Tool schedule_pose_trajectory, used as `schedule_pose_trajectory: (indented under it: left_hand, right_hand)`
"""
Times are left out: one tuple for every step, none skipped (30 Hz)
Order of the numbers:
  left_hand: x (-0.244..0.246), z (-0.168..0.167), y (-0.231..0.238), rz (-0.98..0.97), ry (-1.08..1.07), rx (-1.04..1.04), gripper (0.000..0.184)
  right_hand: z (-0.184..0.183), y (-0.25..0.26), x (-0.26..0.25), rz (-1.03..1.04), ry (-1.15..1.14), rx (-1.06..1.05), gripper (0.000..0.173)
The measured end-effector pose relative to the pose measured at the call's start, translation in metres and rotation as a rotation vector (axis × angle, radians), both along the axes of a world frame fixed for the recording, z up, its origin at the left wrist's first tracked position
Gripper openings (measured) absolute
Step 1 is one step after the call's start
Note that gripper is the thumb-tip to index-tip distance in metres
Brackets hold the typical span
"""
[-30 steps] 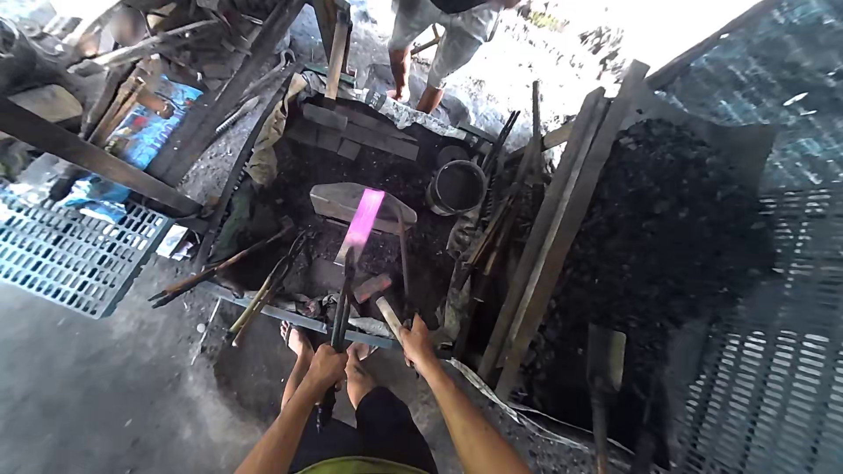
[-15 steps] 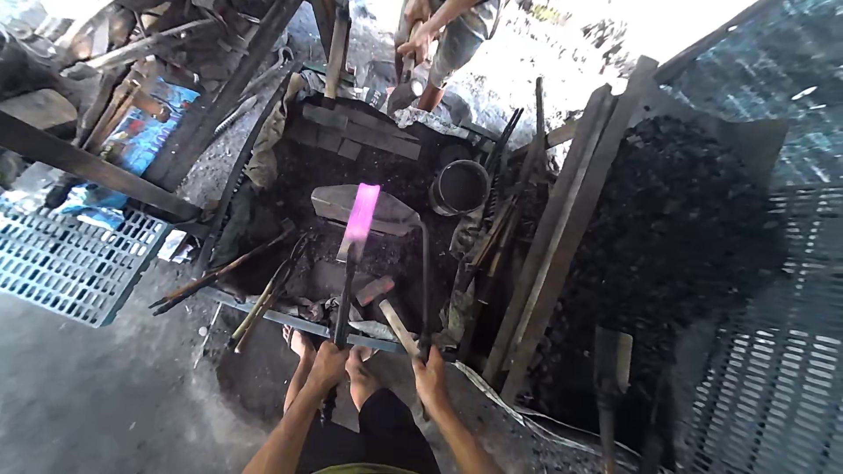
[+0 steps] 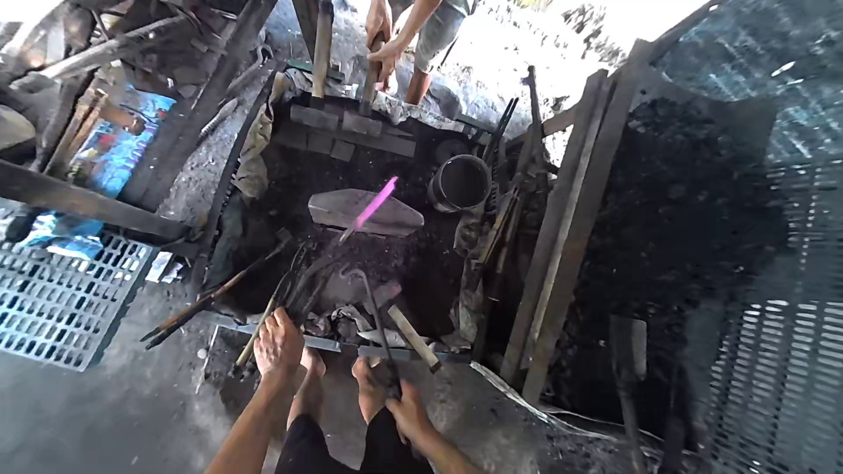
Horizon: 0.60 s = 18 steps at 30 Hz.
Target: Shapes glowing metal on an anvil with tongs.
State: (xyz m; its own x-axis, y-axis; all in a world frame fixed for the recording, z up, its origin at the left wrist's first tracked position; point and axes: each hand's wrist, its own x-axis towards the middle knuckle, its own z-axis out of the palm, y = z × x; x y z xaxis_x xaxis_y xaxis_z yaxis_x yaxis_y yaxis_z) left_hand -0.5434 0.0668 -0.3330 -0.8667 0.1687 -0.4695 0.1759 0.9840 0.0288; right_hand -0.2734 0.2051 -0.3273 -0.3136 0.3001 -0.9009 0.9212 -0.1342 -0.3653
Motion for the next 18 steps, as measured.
schedule_pose_trajectory:
  left_hand:
    - [-0.006, -0.003, -0.003, -0.029, 0.027, -0.003, 0.057]
    - [-0.012, -0.005, -0.006, -0.052, 0.055, -0.002, 0.057]
    - [-0.016, -0.008, -0.009, -0.069, 0.073, 0.002, 0.057]
    - [-0.019, -0.012, -0.012, -0.087, 0.103, 0.013, 0.055]
    - [-0.022, -0.017, -0.014, -0.103, 0.141, 0.031, 0.053]
    - [-0.024, -0.022, -0.017, -0.115, 0.171, 0.041, 0.051]
    - [-0.027, -0.026, -0.020, -0.131, 0.197, 0.051, 0.049]
    - [-0.029, -0.029, -0.022, -0.142, 0.206, 0.066, 0.048]
    - [-0.032, -0.031, -0.023, -0.147, 0.193, 0.081, 0.049]
    - [-0.034, -0.032, -0.025, -0.153, 0.181, 0.100, 0.051]
    - [-0.036, -0.031, -0.026, -0.144, 0.143, 0.113, 0.054]
    - [-0.039, -0.028, -0.026, -0.118, 0.087, 0.121, 0.058]
    - [-0.043, -0.022, -0.024, -0.070, -0.007, 0.129, 0.062]
    - [-0.049, -0.015, -0.021, -0.026, -0.129, 0.136, 0.065]
    - [-0.054, -0.009, -0.020, 0.001, -0.269, 0.157, 0.065]
    - [-0.060, -0.008, -0.020, 0.005, -0.401, 0.202, 0.062]
    - [-0.063, -0.011, -0.021, -0.003, -0.500, 0.266, 0.056]
    - [-0.064, -0.017, -0.021, -0.017, -0.558, 0.332, 0.051]
  right_hand:
    - [-0.014, -0.008, -0.020, -0.034, 0.061, -0.034, 0.040]
    - [-0.032, -0.016, -0.039, -0.056, 0.114, -0.059, 0.039]
    - [-0.050, -0.025, -0.057, -0.073, 0.135, -0.082, 0.038]
    - [-0.065, -0.035, -0.075, -0.086, 0.137, -0.097, 0.036]
    - [-0.073, -0.047, -0.091, -0.116, 0.131, -0.140, 0.034]
    - [-0.076, -0.060, -0.102, -0.155, 0.129, -0.201, 0.032]
    - [-0.080, -0.073, -0.109, -0.194, 0.119, -0.252, 0.031]
    - [-0.086, -0.087, -0.113, -0.245, 0.124, -0.284, 0.030]
    - [-0.092, -0.099, -0.116, -0.292, 0.132, -0.292, 0.029]
    - [-0.096, -0.109, -0.118, -0.327, 0.141, -0.286, 0.028]
    - [-0.096, -0.118, -0.119, -0.355, 0.146, -0.269, 0.026]
    - [-0.092, -0.124, -0.121, -0.376, 0.145, -0.250, 0.026]
    - [-0.086, -0.127, -0.124, -0.396, 0.144, -0.227, 0.027]
    - [-0.079, -0.128, -0.126, -0.412, 0.143, -0.210, 0.028]
    - [-0.073, -0.128, -0.128, -0.423, 0.139, -0.195, 0.030]
    - [-0.070, -0.126, -0.129, -0.423, 0.128, -0.178, 0.031]
    - [-0.069, -0.124, -0.132, -0.419, 0.110, -0.163, 0.030]
    - [-0.071, -0.120, -0.135, -0.407, 0.083, -0.146, 0.027]
